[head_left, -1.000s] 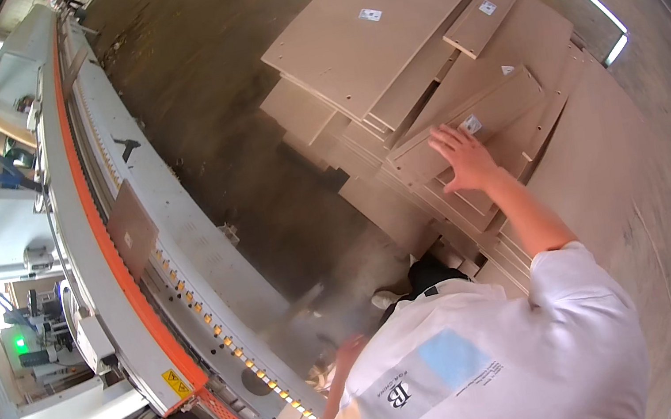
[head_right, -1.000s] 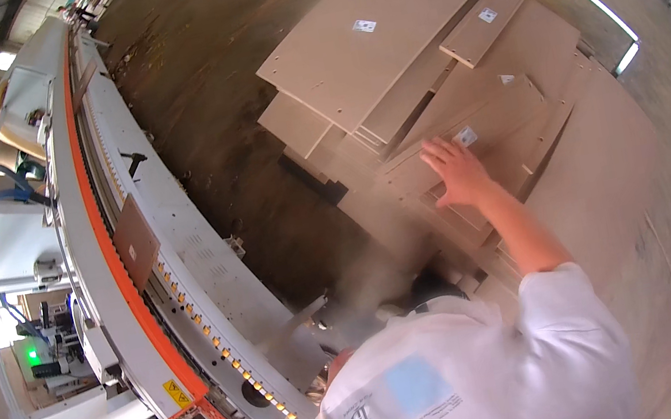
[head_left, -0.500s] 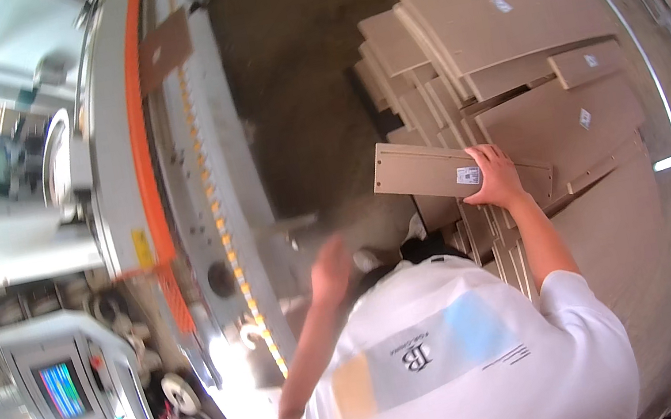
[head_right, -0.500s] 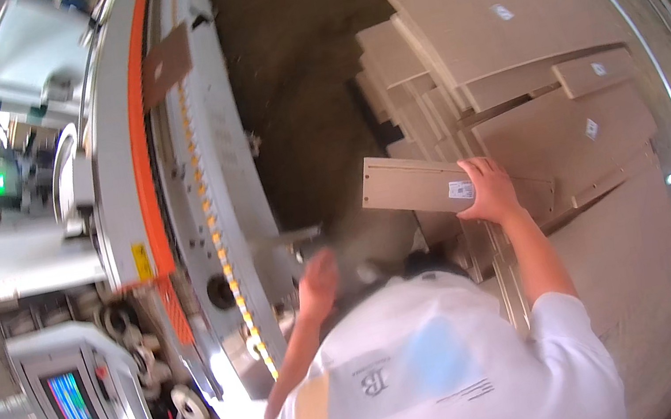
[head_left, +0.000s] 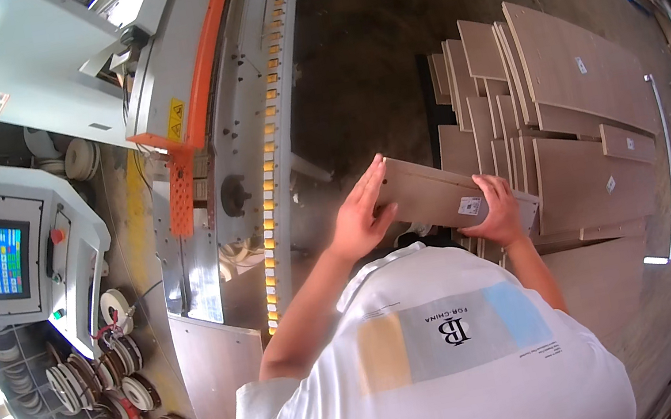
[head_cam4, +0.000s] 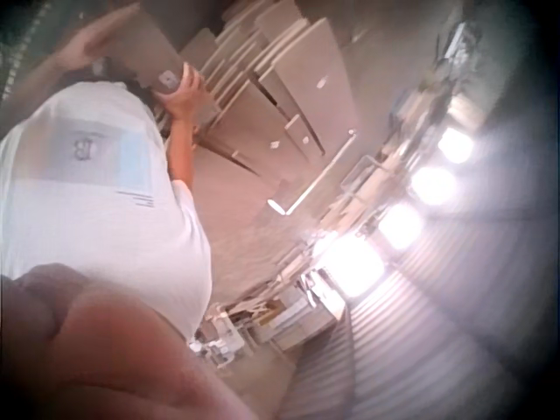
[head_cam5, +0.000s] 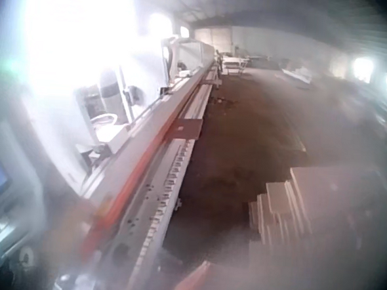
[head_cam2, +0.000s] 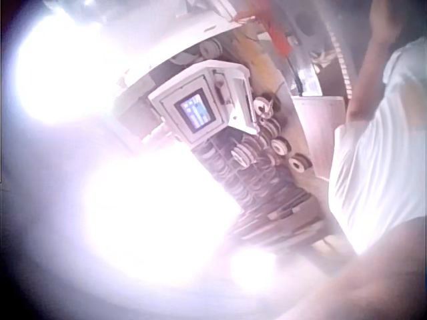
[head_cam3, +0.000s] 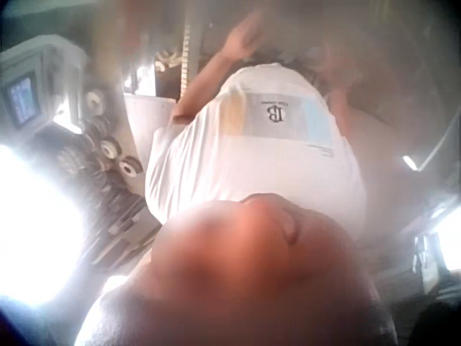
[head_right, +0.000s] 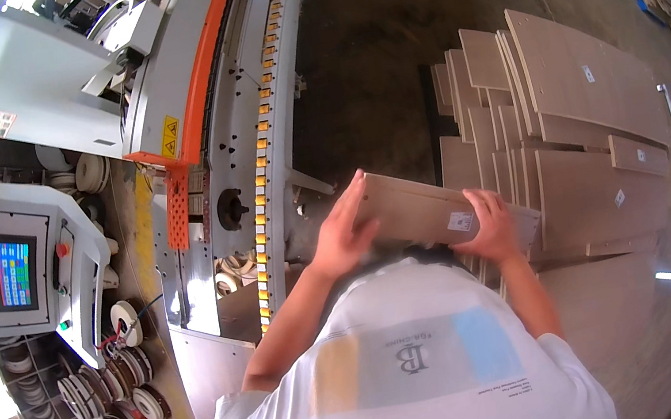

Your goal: The person repeatedly picks up rectangular wooden panels from a stack on the floor and places them onto a conveyor belt feeding a processing machine. The person handles the panels by hand, moving them one by one from the pile to the machine's input area.

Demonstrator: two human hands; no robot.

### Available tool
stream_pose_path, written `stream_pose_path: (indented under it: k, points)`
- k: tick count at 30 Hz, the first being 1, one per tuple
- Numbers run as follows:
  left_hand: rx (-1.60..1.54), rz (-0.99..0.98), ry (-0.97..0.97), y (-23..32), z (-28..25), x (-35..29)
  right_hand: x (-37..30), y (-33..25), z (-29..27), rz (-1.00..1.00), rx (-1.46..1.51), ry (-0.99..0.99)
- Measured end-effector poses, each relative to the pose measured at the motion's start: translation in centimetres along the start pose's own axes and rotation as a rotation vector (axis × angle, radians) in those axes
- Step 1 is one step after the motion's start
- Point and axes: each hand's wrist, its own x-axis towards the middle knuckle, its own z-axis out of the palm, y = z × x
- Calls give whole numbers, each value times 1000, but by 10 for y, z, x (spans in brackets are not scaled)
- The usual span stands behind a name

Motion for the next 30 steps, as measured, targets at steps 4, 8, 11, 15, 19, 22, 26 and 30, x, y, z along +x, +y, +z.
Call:
stream_pose_path:
  k: [4, 8, 11, 15, 19, 22, 26, 30]
  points:
    - [147, 46, 31, -8, -40, -56, 12, -26, 10, 13, 26, 42]
    - [-95, -370, 78, -6, -47, -109, 32, -57, 26, 44, 75, 75]
    - [-443, -600, 240, -10, -27, -108, 46, -94, 40, 28, 143, 11]
    - [-831, -553, 327, -7, -13, -85, 64, -152, 58, -63, 108, -179]
    - [-987, -850, 595, -35, -17, -100, 76, -173, 80, -267, 139, -220]
    - [-1052, -845, 751, -54, -40, -116, 87, -146, 95, -133, 192, -432]
    - [-1029, -945, 829, -111, -76, -141, 81, -74, 116, 189, 226, -535]
    - [-964, -935, 835, -170, -109, -166, 72, -43, 133, 343, 442, -710]
